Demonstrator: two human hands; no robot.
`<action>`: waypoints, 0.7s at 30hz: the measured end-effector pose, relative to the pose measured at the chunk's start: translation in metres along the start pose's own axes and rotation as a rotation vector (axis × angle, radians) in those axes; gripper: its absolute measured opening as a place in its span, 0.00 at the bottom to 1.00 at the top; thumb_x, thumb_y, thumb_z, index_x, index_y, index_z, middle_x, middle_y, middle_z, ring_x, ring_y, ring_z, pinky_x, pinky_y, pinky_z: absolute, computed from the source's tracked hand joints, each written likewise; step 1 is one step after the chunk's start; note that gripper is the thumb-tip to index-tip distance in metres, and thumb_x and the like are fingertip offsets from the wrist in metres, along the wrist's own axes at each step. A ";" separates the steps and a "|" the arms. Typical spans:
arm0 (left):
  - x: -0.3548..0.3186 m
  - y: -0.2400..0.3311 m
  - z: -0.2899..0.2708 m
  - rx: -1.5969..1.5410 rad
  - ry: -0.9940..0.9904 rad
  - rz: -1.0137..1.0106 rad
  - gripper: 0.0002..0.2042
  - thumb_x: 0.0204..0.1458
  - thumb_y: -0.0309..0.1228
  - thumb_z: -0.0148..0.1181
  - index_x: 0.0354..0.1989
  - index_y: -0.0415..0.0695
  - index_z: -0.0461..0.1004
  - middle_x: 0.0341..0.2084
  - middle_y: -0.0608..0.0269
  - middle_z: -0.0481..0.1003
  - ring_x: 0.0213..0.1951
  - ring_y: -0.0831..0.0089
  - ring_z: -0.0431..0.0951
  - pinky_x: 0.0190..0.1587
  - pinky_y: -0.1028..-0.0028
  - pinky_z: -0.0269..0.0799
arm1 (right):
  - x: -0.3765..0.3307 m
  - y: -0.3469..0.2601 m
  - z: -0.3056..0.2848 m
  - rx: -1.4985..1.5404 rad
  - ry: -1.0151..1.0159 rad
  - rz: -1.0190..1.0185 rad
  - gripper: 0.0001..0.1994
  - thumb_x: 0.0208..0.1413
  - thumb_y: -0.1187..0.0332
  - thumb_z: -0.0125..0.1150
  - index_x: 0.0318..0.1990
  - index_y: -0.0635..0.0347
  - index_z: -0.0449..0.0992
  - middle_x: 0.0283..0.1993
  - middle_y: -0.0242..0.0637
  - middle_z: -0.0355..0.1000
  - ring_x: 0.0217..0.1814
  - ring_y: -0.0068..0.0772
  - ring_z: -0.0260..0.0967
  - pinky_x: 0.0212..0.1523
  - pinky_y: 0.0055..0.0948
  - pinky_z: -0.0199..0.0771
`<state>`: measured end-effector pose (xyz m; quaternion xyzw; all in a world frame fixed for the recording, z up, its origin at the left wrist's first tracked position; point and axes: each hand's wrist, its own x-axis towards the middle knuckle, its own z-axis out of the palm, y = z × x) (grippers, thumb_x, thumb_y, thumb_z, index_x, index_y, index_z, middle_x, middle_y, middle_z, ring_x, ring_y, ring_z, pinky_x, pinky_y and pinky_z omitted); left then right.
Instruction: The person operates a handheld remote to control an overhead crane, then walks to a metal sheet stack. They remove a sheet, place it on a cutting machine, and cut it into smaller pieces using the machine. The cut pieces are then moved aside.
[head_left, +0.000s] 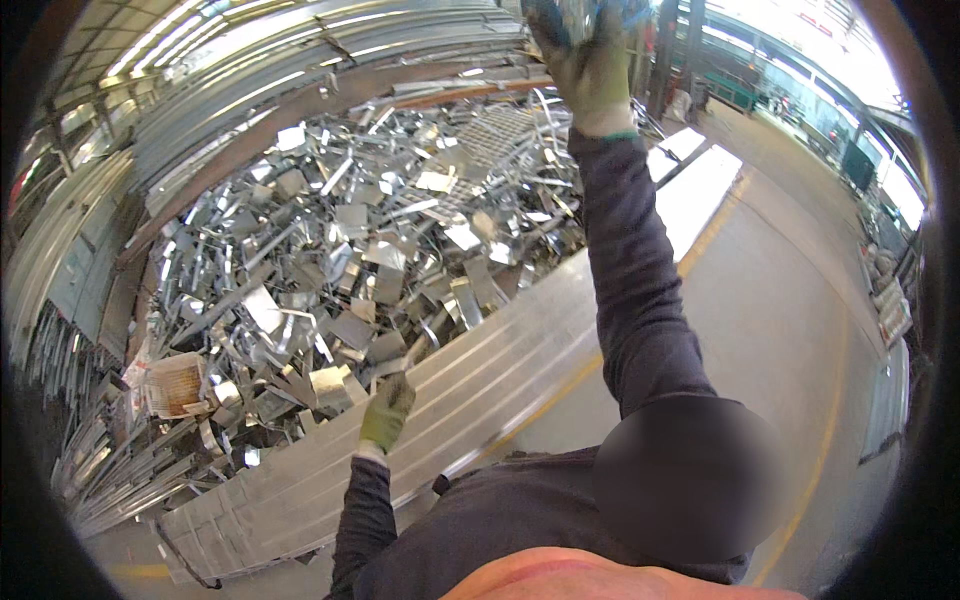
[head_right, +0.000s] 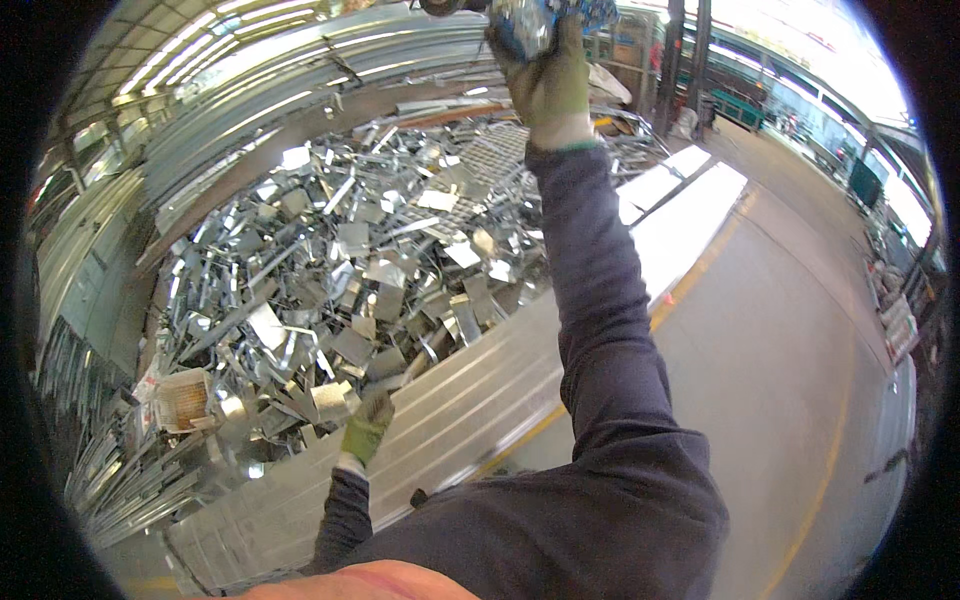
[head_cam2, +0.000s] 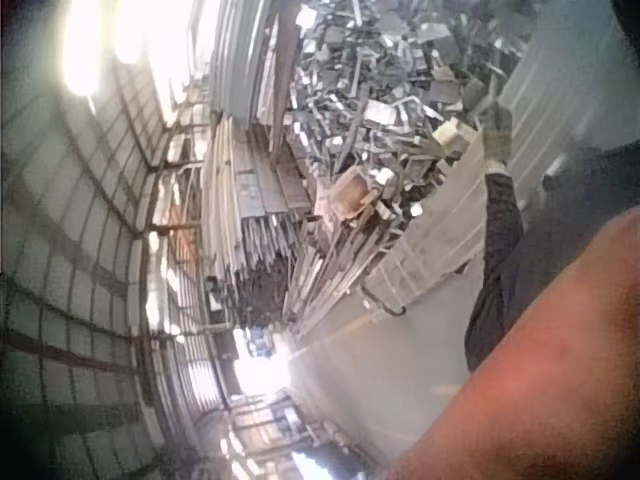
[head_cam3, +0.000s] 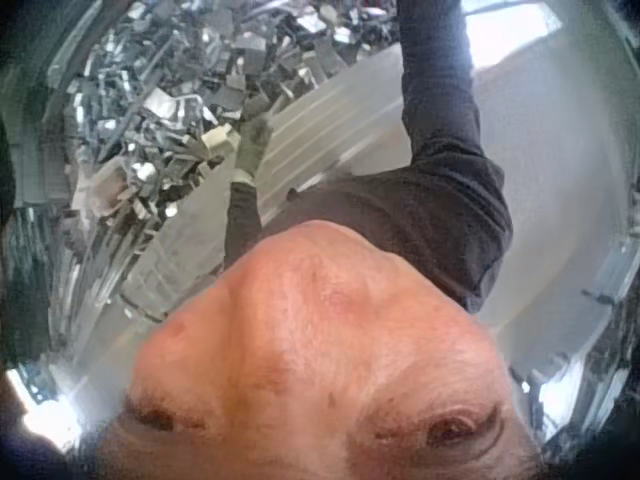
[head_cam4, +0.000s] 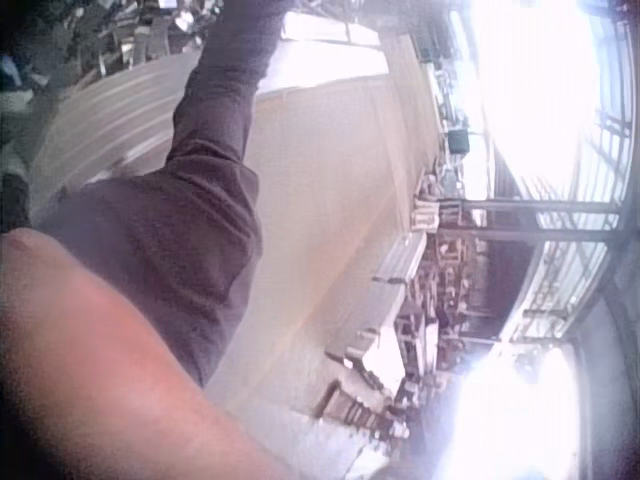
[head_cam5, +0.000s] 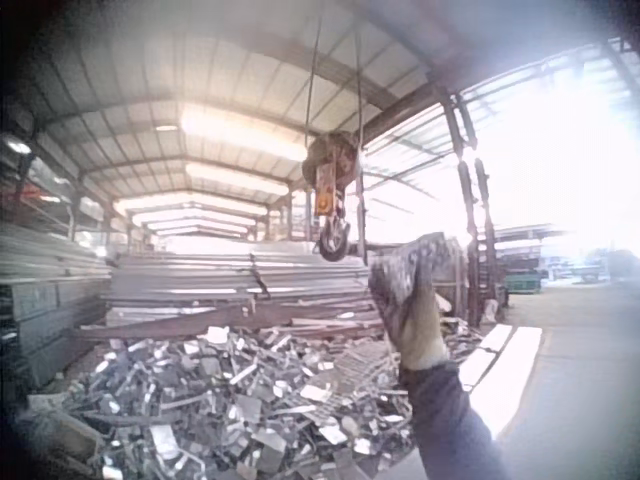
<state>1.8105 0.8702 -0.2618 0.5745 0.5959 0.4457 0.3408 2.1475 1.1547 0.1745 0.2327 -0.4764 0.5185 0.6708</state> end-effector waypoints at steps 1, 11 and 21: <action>-0.006 -0.011 0.007 -0.128 0.056 -0.132 0.26 0.63 0.39 0.66 0.64 0.36 0.71 0.58 0.50 0.77 0.58 0.66 0.78 0.63 0.69 0.71 | 0.036 0.002 -0.009 0.025 0.019 -0.004 0.22 0.72 0.49 0.53 0.61 0.55 0.71 0.57 0.43 0.78 0.57 0.46 0.78 0.59 0.48 0.81; -0.208 -0.222 0.049 -0.145 0.345 -0.939 0.16 0.61 0.40 0.64 0.47 0.39 0.81 0.32 0.61 0.81 0.32 0.62 0.80 0.36 0.59 0.75 | 0.225 0.069 -0.076 0.120 -0.103 -0.021 0.24 0.72 0.47 0.51 0.59 0.60 0.70 0.51 0.46 0.77 0.48 0.48 0.78 0.51 0.47 0.81; -0.092 -0.173 0.104 -0.040 0.288 -0.969 0.18 0.63 0.42 0.57 0.46 0.38 0.81 0.37 0.55 0.81 0.38 0.57 0.80 0.43 0.57 0.74 | 0.310 0.129 -0.139 0.245 0.161 -0.040 0.23 0.71 0.48 0.55 0.60 0.56 0.71 0.56 0.42 0.74 0.49 0.48 0.77 0.51 0.52 0.82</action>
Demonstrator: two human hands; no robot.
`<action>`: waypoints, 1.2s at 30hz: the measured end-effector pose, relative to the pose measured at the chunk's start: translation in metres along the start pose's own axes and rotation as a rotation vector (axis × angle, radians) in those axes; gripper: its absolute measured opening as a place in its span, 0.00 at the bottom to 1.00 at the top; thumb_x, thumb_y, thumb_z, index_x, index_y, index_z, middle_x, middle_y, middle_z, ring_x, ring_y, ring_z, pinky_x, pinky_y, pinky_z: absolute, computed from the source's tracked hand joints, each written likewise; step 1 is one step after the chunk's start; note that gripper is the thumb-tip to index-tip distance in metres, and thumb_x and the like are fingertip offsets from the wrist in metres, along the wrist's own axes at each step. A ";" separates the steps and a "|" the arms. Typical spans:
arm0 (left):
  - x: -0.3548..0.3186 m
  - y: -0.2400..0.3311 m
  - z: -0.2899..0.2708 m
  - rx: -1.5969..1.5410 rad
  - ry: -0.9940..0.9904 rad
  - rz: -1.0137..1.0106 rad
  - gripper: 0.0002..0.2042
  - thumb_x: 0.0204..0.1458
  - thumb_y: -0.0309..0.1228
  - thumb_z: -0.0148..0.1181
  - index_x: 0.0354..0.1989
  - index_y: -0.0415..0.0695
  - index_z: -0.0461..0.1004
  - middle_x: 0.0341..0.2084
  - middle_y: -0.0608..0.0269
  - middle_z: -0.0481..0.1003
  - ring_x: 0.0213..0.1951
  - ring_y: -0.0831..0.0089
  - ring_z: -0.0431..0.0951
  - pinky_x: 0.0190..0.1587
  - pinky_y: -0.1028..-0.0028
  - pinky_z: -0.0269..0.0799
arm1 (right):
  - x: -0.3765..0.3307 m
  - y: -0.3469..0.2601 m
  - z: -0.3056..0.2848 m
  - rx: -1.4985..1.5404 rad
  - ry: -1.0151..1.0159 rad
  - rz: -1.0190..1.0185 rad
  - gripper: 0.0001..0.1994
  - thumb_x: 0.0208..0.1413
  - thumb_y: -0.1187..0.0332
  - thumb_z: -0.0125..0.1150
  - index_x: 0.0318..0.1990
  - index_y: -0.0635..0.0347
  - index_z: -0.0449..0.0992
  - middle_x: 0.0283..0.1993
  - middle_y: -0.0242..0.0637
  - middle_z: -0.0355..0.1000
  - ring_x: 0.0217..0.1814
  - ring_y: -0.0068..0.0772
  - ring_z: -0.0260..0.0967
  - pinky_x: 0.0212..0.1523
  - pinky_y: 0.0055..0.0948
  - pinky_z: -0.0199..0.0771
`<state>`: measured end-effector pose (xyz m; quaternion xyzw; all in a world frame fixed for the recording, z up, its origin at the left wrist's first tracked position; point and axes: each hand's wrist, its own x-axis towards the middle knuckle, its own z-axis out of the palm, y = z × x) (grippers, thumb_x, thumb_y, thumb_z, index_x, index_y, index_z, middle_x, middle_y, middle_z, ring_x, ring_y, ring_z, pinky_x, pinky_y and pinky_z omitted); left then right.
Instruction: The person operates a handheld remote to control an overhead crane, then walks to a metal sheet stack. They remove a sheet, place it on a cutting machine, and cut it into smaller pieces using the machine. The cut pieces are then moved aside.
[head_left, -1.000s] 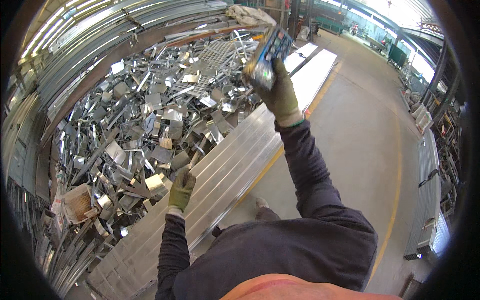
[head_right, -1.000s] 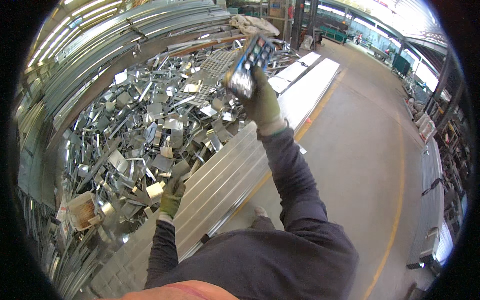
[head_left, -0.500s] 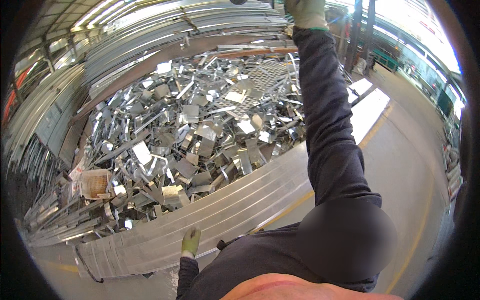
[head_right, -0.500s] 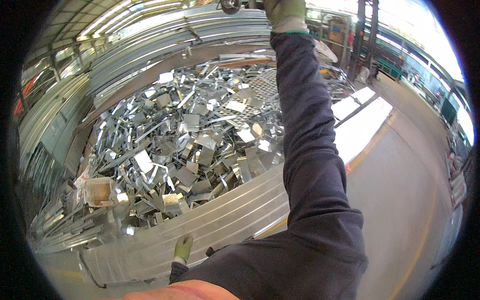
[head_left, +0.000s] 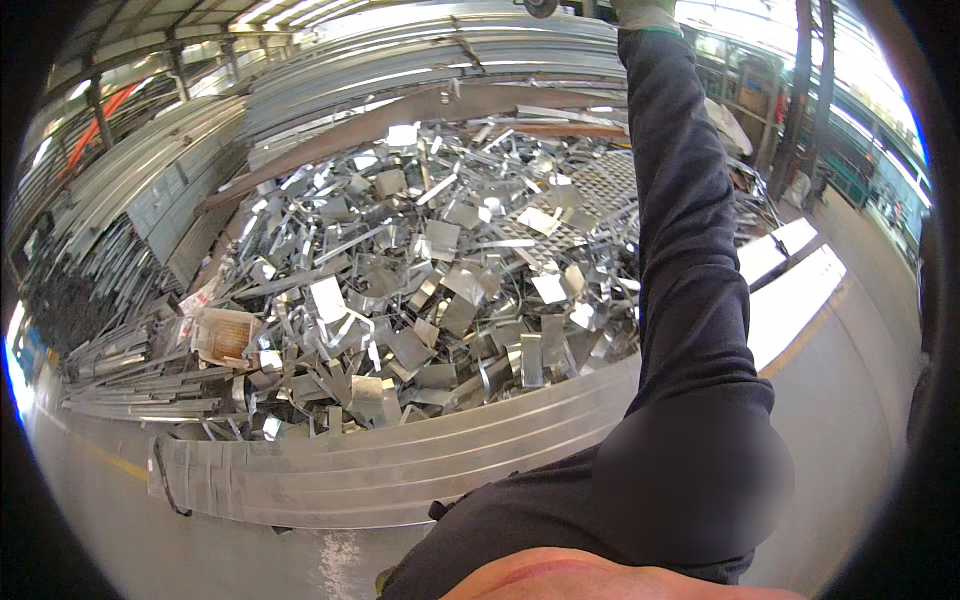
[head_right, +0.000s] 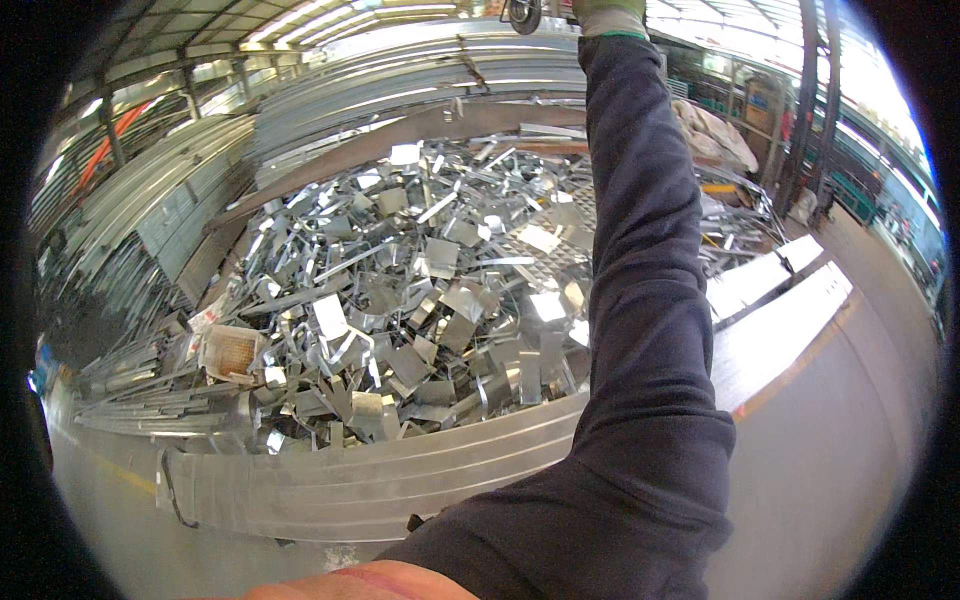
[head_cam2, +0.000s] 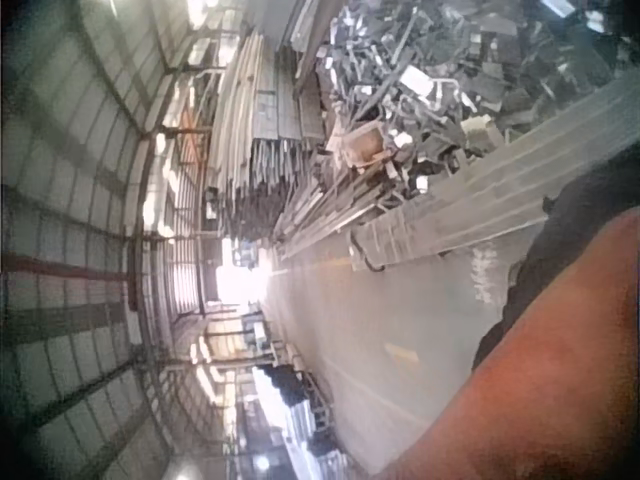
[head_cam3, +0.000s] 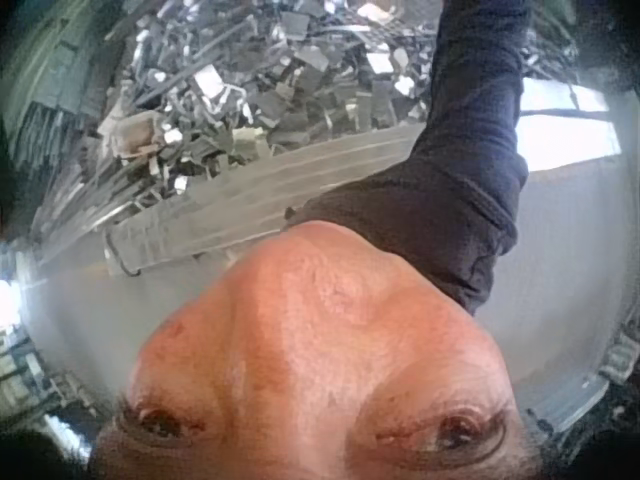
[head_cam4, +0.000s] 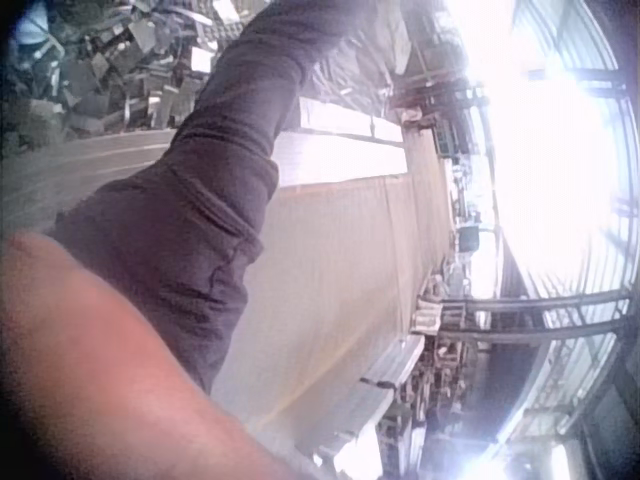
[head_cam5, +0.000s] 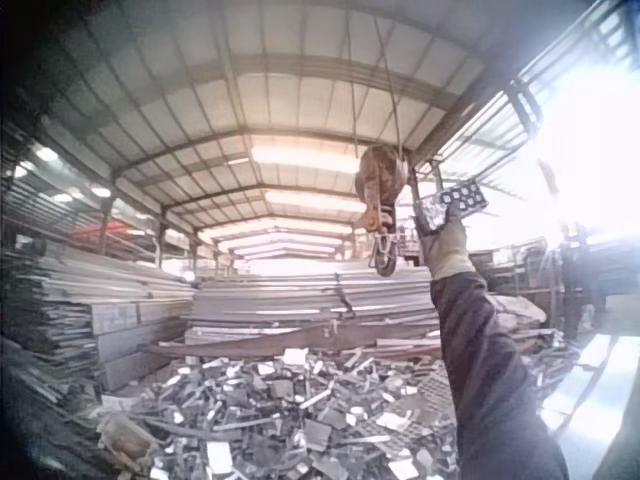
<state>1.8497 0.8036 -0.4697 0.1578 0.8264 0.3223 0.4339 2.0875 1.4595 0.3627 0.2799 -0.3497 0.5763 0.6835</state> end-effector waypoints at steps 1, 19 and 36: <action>-0.003 0.021 0.009 -0.024 0.020 0.018 0.18 0.64 0.42 0.56 0.46 0.38 0.81 0.37 0.54 0.81 0.39 0.56 0.80 0.44 0.57 0.74 | 0.010 0.002 -0.005 -0.019 0.016 -0.019 0.23 0.72 0.47 0.52 0.61 0.54 0.71 0.57 0.40 0.74 0.50 0.46 0.77 0.51 0.50 0.81; -0.169 -0.074 0.231 0.246 0.393 -0.074 0.24 0.68 0.45 0.43 0.44 0.36 0.81 0.45 0.43 0.81 0.50 0.46 0.80 0.57 0.53 0.71 | -0.020 -0.050 -0.014 -1.494 -0.755 -0.863 0.22 0.72 0.60 0.56 0.67 0.59 0.67 0.57 0.43 0.78 0.60 0.36 0.77 0.58 0.31 0.80; -0.570 -0.139 0.440 -0.872 1.301 -0.691 0.25 0.64 0.45 0.63 0.62 0.39 0.75 0.54 0.53 0.81 0.54 0.68 0.79 0.56 0.69 0.75 | -0.770 -0.123 0.286 0.671 -0.981 1.750 0.20 0.68 0.64 0.62 0.63 0.63 0.71 0.54 0.35 0.78 0.52 0.30 0.78 0.53 0.33 0.82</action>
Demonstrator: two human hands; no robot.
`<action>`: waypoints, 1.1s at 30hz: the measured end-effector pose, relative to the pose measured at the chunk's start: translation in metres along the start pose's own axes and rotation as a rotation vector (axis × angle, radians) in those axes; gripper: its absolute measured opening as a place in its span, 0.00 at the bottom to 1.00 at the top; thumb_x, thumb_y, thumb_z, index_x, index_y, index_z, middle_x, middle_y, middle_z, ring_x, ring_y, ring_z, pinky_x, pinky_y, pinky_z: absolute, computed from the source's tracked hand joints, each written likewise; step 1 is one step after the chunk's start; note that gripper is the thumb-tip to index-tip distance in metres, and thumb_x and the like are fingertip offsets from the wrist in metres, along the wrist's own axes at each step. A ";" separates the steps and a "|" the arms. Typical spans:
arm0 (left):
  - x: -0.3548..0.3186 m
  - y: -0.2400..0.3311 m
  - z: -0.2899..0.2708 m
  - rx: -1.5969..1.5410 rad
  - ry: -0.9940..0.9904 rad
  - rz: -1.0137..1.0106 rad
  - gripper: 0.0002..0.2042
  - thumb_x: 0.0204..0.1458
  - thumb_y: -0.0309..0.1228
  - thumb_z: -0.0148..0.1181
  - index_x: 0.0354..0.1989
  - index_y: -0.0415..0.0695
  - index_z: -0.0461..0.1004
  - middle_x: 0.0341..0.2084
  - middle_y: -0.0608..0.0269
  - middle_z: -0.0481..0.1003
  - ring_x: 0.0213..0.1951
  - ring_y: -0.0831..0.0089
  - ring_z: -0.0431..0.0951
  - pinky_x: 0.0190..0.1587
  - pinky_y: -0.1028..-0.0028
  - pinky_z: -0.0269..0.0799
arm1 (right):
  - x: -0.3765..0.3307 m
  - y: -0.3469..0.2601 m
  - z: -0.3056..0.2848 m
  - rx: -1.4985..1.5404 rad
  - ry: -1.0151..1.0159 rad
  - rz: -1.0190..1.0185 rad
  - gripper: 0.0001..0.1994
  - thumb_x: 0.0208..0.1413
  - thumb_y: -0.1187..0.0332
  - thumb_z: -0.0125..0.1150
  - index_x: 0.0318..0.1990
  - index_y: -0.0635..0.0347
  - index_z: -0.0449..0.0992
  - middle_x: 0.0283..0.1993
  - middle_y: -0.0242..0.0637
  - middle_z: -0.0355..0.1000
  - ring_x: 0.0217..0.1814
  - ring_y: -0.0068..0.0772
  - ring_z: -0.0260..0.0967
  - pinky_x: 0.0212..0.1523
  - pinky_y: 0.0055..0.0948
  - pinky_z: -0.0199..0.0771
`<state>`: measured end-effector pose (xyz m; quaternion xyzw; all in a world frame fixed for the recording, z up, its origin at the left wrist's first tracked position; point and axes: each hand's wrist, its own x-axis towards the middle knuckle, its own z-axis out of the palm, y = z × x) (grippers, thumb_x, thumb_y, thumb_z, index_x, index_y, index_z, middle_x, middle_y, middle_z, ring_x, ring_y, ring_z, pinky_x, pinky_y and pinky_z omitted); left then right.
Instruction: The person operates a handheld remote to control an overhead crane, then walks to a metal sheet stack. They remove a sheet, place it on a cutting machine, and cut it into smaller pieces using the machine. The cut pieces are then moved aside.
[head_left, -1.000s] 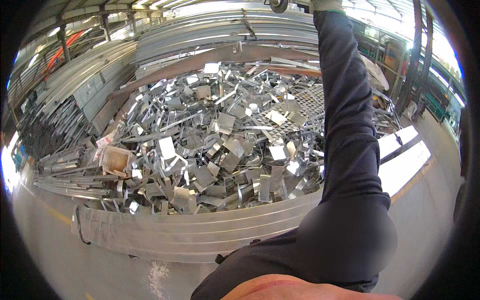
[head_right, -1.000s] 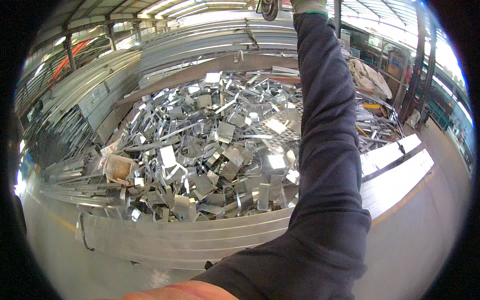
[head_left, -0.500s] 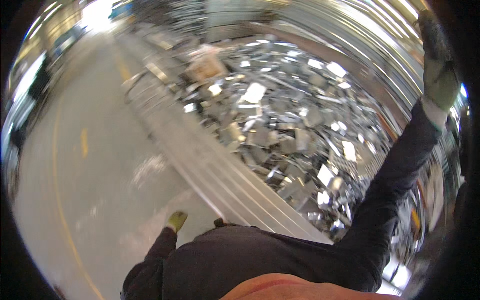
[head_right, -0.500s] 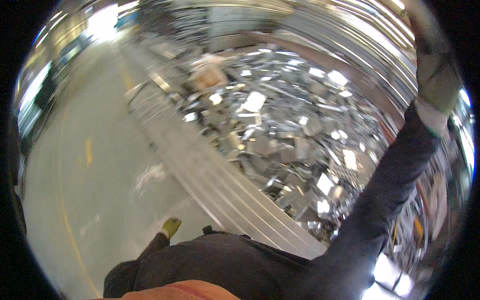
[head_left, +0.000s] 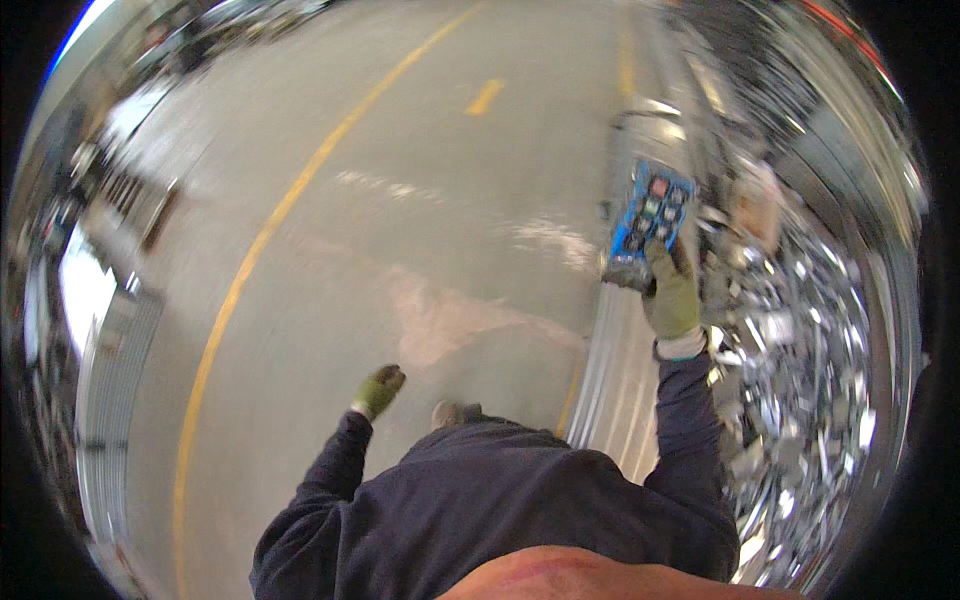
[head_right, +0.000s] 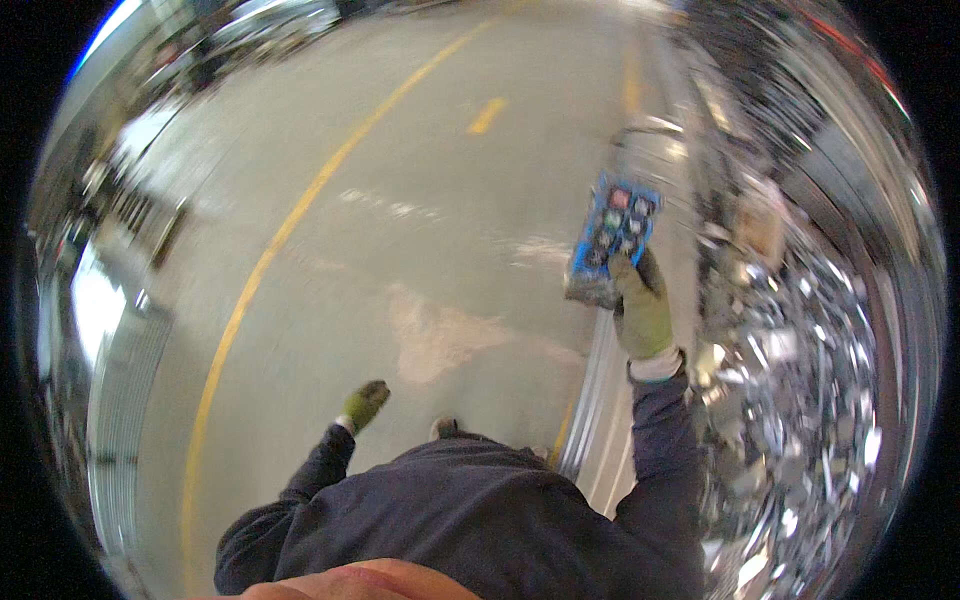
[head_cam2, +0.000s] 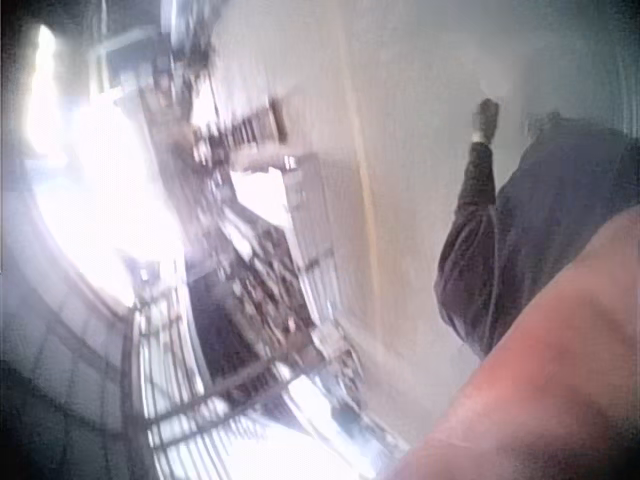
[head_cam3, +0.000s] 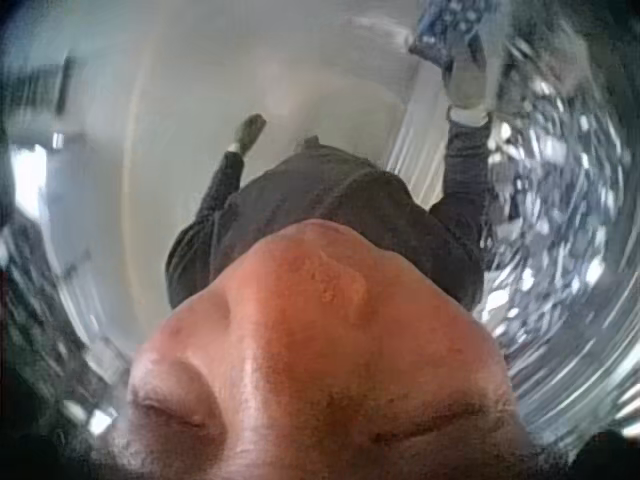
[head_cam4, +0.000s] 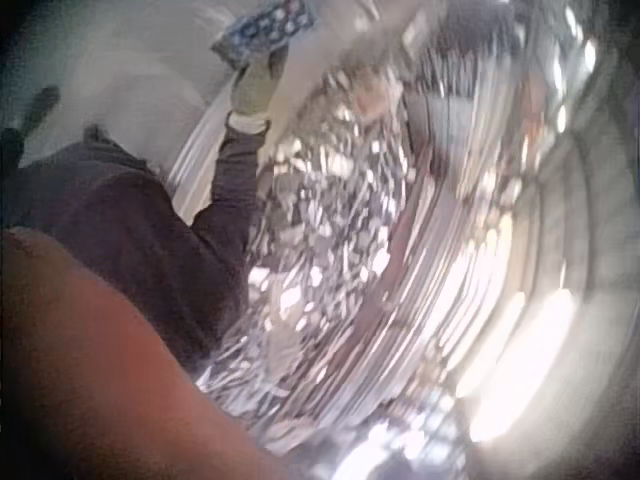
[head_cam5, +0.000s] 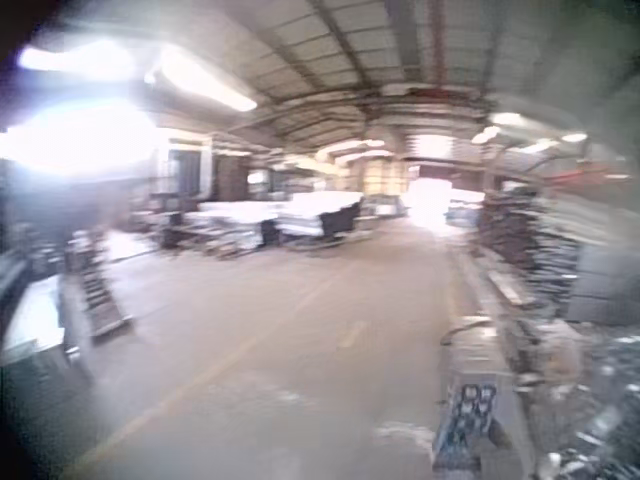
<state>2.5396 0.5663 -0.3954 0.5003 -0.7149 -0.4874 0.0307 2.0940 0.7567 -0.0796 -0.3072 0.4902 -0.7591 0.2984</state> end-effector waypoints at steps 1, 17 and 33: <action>-0.003 -0.025 -0.031 -0.041 0.091 -0.061 0.25 0.64 0.44 0.63 0.61 0.38 0.75 0.51 0.54 0.82 0.51 0.68 0.81 0.54 0.68 0.76 | 0.005 0.033 0.019 0.065 0.005 0.078 0.20 0.68 0.63 0.62 0.62 0.64 0.71 0.53 0.36 0.78 0.51 0.33 0.80 0.51 0.36 0.85; -0.021 -0.002 -0.005 -0.479 0.731 -0.501 0.25 0.63 0.46 0.62 0.60 0.38 0.76 0.55 0.50 0.80 0.57 0.61 0.79 0.60 0.66 0.72 | 0.166 0.254 0.177 0.193 -0.764 0.762 0.20 0.68 0.61 0.62 0.60 0.66 0.70 0.49 0.41 0.78 0.46 0.36 0.81 0.47 0.36 0.87; 0.045 0.181 -0.189 0.001 1.458 -0.449 0.29 0.63 0.39 0.66 0.67 0.36 0.67 0.57 0.47 0.78 0.58 0.60 0.78 0.61 0.67 0.74 | 0.368 0.257 0.199 0.445 -0.982 1.001 0.19 0.71 0.62 0.56 0.62 0.63 0.68 0.52 0.42 0.77 0.50 0.40 0.80 0.52 0.45 0.86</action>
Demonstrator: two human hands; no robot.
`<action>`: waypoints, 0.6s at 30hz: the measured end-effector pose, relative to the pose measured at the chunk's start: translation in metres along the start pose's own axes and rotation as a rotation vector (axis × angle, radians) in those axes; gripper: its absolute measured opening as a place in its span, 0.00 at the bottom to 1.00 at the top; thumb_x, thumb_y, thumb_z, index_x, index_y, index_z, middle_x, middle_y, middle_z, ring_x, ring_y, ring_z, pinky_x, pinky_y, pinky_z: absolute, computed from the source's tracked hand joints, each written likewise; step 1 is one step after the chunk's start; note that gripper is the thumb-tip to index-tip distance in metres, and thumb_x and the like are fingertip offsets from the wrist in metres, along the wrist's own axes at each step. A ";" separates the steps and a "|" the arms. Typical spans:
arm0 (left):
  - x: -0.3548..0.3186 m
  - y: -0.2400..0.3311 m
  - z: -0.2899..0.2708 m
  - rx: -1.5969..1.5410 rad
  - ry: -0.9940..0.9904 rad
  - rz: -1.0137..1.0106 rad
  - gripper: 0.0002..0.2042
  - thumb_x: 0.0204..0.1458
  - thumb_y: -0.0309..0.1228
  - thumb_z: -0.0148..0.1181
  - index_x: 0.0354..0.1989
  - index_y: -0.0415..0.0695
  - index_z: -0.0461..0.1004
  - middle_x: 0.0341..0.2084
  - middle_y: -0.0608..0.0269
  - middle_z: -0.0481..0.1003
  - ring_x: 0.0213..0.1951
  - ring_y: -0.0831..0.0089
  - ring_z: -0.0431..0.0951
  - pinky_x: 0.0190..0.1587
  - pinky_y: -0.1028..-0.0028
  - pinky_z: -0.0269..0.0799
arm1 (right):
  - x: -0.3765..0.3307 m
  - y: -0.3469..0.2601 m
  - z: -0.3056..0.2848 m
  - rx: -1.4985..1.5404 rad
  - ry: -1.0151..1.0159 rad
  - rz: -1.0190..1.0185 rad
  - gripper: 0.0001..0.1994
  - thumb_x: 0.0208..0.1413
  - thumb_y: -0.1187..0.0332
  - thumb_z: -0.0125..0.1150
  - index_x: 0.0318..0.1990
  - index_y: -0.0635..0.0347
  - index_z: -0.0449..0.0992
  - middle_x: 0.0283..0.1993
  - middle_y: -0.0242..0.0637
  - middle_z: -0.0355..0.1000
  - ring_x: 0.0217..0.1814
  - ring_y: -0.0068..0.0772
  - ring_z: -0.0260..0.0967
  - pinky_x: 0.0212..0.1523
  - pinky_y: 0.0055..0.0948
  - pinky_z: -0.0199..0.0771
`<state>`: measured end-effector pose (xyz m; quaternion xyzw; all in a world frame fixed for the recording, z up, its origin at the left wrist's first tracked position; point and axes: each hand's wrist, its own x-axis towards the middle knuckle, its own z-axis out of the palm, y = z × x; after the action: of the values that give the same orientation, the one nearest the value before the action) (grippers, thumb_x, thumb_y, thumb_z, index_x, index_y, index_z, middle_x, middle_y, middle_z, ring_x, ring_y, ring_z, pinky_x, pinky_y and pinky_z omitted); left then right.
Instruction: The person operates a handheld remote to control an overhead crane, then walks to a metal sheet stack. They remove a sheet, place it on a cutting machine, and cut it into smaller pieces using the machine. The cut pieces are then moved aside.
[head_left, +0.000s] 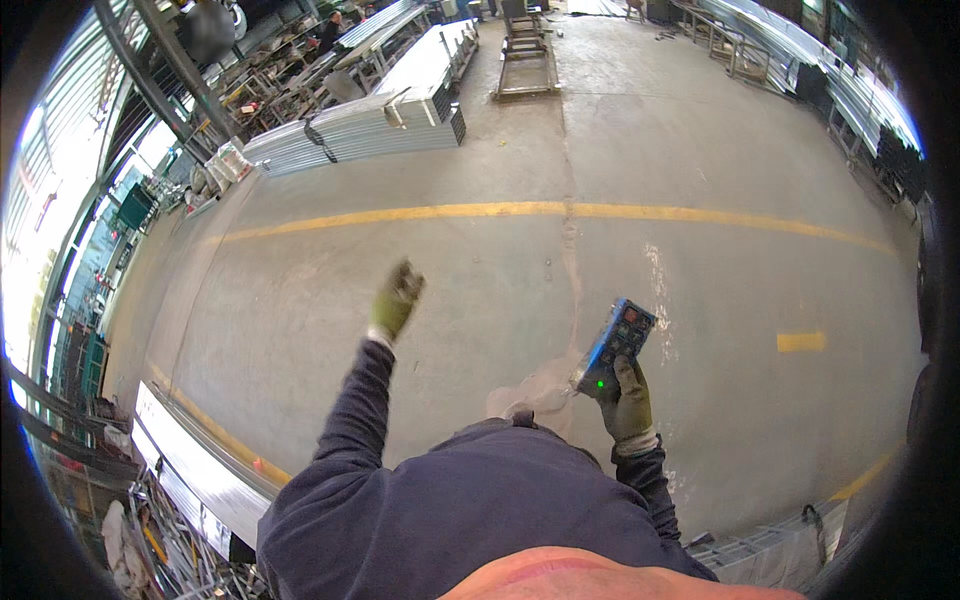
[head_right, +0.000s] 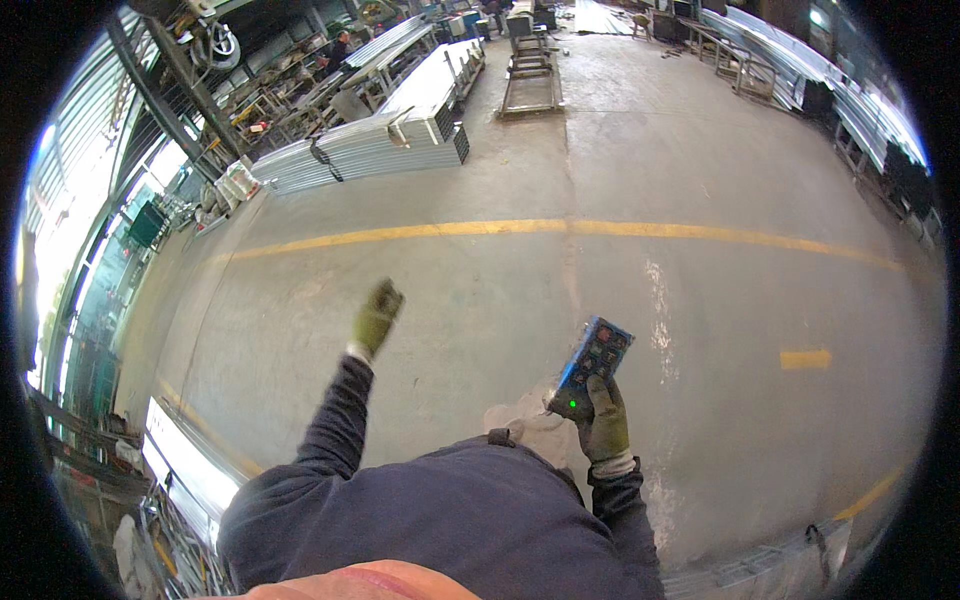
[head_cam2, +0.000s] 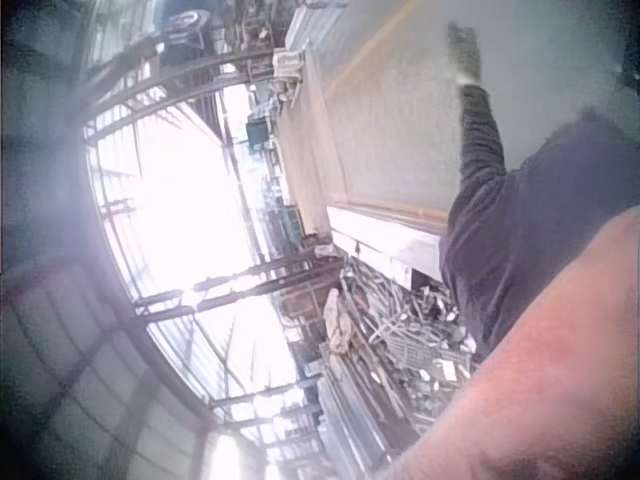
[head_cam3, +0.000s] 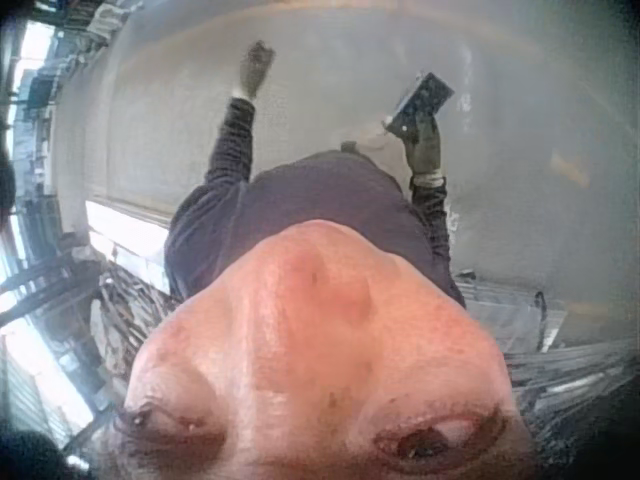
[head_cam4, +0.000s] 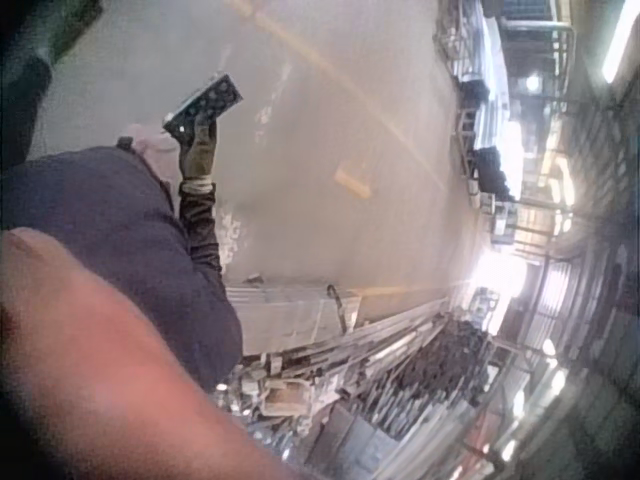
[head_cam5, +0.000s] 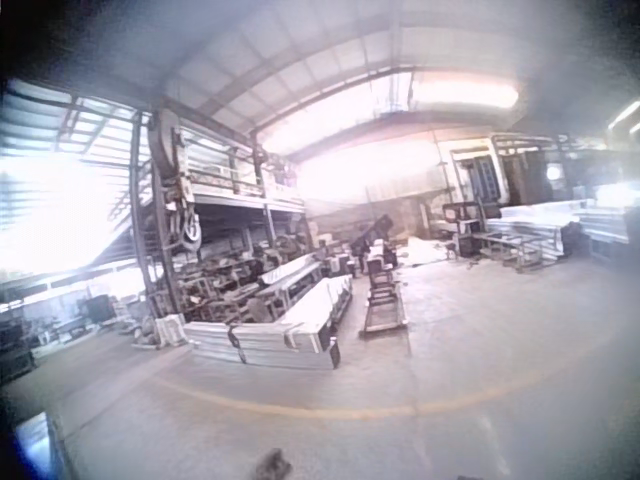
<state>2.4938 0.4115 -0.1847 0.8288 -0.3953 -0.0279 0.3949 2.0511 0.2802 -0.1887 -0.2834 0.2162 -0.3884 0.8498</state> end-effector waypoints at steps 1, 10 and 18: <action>0.031 0.007 -0.022 -0.020 0.100 0.057 0.31 0.63 0.41 0.65 0.69 0.35 0.65 0.60 0.44 0.76 0.59 0.57 0.77 0.61 0.66 0.74 | 0.002 -0.004 -0.006 -0.027 -0.005 0.005 0.20 0.70 0.61 0.57 0.63 0.62 0.68 0.52 0.41 0.77 0.51 0.41 0.80 0.53 0.46 0.86; 0.342 0.067 -0.331 1.028 1.095 0.412 0.40 0.61 0.53 0.62 0.75 0.43 0.58 0.67 0.34 0.65 0.70 0.45 0.64 0.71 0.56 0.60 | 0.032 -0.025 -0.056 -0.072 0.136 -0.080 0.23 0.71 0.53 0.57 0.64 0.59 0.69 0.55 0.38 0.76 0.54 0.38 0.78 0.53 0.42 0.85; 0.442 0.068 -0.526 0.717 0.969 -0.017 0.43 0.58 0.60 0.60 0.73 0.38 0.61 0.61 0.39 0.73 0.63 0.55 0.73 0.66 0.59 0.67 | 0.184 -0.003 -0.033 0.079 0.221 -0.074 0.25 0.71 0.52 0.57 0.66 0.57 0.68 0.56 0.36 0.75 0.53 0.35 0.76 0.57 0.44 0.80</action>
<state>2.9421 0.4191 0.3399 0.8317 -0.1484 0.4849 0.2259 2.1414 0.1245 -0.2390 -0.2131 0.2825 -0.4566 0.8163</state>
